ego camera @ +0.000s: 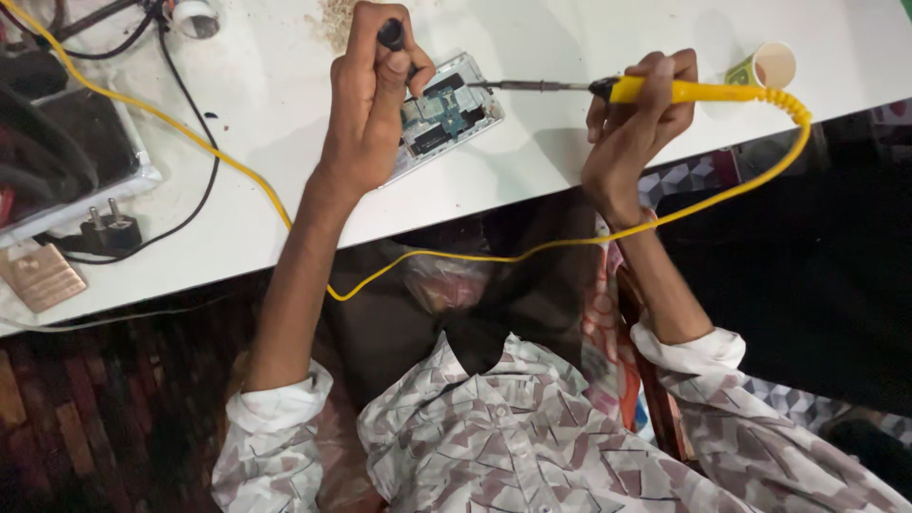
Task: The person uses a soldering iron and a small screwdriver to work on a circuit board inside a disassembled electronic device. They repeatedly apply the soldering iron to various points on the board while manipulating components with the screwdriver.
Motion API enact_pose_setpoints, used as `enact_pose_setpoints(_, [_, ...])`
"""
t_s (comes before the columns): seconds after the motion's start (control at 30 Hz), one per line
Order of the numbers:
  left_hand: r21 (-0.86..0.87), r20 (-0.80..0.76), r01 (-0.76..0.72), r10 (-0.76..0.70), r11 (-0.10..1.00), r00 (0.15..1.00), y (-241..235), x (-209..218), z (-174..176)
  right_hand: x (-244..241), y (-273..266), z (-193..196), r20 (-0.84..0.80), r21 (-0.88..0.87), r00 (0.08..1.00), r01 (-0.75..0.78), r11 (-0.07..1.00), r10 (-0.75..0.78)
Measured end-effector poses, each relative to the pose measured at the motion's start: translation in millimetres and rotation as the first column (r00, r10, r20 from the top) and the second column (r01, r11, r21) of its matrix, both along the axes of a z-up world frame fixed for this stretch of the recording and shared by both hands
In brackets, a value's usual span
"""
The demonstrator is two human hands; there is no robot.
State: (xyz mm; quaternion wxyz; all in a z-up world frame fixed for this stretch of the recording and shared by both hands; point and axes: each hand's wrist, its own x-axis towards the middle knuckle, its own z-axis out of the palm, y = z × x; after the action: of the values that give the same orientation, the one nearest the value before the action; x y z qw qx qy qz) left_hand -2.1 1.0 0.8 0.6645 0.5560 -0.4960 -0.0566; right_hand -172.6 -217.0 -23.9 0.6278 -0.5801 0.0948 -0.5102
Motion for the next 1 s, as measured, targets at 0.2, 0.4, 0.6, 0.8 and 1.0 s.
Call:
enact_pose_setpoints(0.2, [-0.029,-0.004,0.019,-0.019,0.999,1.000,0.3,0.5,-0.2,-1.8,21.1,3.1,-0.037,-0.224,0.999,-0.002,0.975,-0.006])
enact_pose_setpoints(0.4, [0.020,-0.009,0.008,-0.008,1.000,1.000,2.6,5.0,-6.5,-2.8,21.5,-3.1,-0.079,-0.383,0.997,-0.020,0.923,-0.011])
enact_pose_setpoints(0.6, [-0.024,0.046,0.019,-0.018,1.000,0.999,0.7,3.6,-5.2,-8.7,22.3,-1.3,-0.130,-0.453,0.991,-0.020,0.891,-0.044])
enact_pose_setpoints(0.8, [-0.013,0.056,0.009,-0.008,1.000,0.998,0.3,5.5,-4.9,-9.1,15.1,1.8,-0.118,-0.574,0.992,-0.037,0.818,-0.037])
enact_pose_setpoints(1.0, [0.002,0.035,0.007,-0.007,1.000,0.999,1.9,4.1,-8.4,-3.1,20.3,10.3,-0.051,-0.679,0.988,0.075,0.730,-0.149])
